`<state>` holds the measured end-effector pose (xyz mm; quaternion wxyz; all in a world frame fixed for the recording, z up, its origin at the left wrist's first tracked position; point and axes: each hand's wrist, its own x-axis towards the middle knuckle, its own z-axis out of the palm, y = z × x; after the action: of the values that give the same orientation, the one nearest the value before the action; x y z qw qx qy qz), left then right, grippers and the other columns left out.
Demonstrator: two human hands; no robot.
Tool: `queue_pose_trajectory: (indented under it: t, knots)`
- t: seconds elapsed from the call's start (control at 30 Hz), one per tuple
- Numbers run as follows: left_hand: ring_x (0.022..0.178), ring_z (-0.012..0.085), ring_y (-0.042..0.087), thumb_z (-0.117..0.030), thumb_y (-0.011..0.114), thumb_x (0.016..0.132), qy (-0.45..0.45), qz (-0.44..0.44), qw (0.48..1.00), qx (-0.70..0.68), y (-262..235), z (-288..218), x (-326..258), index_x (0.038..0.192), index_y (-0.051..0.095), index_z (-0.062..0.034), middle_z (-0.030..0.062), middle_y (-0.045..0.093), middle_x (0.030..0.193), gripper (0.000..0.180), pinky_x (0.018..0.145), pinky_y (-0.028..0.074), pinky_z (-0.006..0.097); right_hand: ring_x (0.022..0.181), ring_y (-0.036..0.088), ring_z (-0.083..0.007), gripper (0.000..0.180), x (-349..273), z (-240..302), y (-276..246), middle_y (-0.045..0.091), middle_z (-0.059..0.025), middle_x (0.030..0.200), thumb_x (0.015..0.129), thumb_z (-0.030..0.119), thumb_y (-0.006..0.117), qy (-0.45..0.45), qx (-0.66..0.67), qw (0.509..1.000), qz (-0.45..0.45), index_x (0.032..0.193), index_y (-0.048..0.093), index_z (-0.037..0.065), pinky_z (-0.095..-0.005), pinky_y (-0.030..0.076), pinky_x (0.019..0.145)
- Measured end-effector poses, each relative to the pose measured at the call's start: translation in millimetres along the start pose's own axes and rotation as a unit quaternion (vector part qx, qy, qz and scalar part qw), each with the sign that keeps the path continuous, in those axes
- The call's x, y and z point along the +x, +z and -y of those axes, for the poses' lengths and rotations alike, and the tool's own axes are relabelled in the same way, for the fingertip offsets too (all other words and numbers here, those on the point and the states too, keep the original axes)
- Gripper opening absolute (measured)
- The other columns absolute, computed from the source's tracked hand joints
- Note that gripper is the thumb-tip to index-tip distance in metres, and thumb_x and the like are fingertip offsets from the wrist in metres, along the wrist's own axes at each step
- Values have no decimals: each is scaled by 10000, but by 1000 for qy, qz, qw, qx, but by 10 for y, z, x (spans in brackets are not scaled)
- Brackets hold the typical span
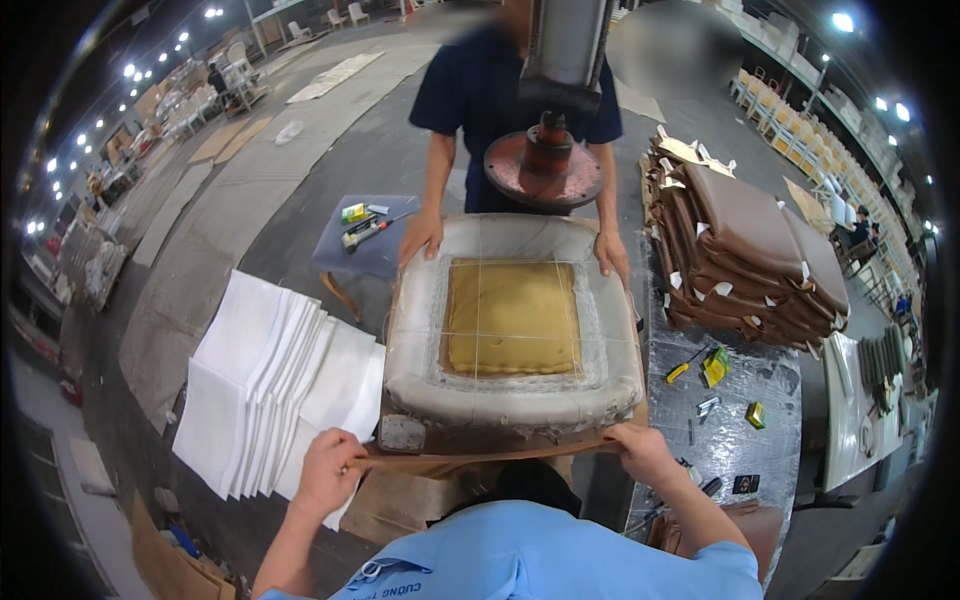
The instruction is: The person places a white fabric layer over a wooden chair seat base, then uses a pneumatic staple gun to secure the fabric around the perimeter. A coworker assists by holding the seat and applying tension. The process is repeated for multiple seats, with the person retrieving new fabric and repositioning the seat as needed.
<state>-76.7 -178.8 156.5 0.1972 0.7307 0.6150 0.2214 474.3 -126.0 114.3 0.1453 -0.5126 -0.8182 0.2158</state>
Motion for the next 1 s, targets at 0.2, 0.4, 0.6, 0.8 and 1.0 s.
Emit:
queue_pose_trajectory:
  t: [0.2, 0.4, 0.6, 0.8, 1.0]
  knots:
    - [769, 247, 767, -123, 757, 956, -39, 13, 996, -76, -411, 202, 1374, 1004, 797, -15, 144, 783, 864, 125, 733, 589, 376, 893, 747, -410, 184, 585, 9, -800, 756, -137, 929, 906, 30, 719, -1, -47, 991, -122, 1072, 732, 107, -494, 595, 770]
    - [812, 364, 756, -300, 834, 940, -4, 0, 1000, 11, -254, 444, 3029, 1036, 794, 2, 201, 783, 882, 320, 750, 562, 448, 921, 734, -449, 92, 1976, -357, -1241, 756, -198, 937, 971, 135, 694, 7, -119, 982, -149, 1017, 736, 67, -539, 568, 781]
    - [957, 415, 768, -340, 838, 938, -13, -62, 995, 81, -45, 610, 4056, 1063, 800, -2, 235, 792, 986, 362, 833, 571, 485, 942, 721, -501, 173, 3183, -889, -1324, 750, -244, 901, 991, 179, 653, 43, -161, 975, -148, 1055, 753, 53, -575, 563, 818]
    - [1137, 402, 749, -321, 830, 950, -119, -79, 990, 8, -74, 532, 4704, 1158, 799, -10, 226, 792, 1171, 375, 986, 577, 485, 1040, 739, -443, 270, 4090, -1076, -1408, 790, -189, 1050, 953, 154, 686, 80, -236, 949, -192, 1206, 780, 149, -557, 579, 916]
    - [1210, 250, 730, -270, 811, 1007, -74, -287, 943, -151, 256, 1066, 3796, 1366, 700, -16, 141, 767, 1271, 453, 1028, 553, 378, 1150, 720, -401, 370, 3507, -1415, -1100, 755, -176, 1226, 984, 218, 752, 89, -85, 933, -338, 1342, 731, 129, -512, 566, 985]
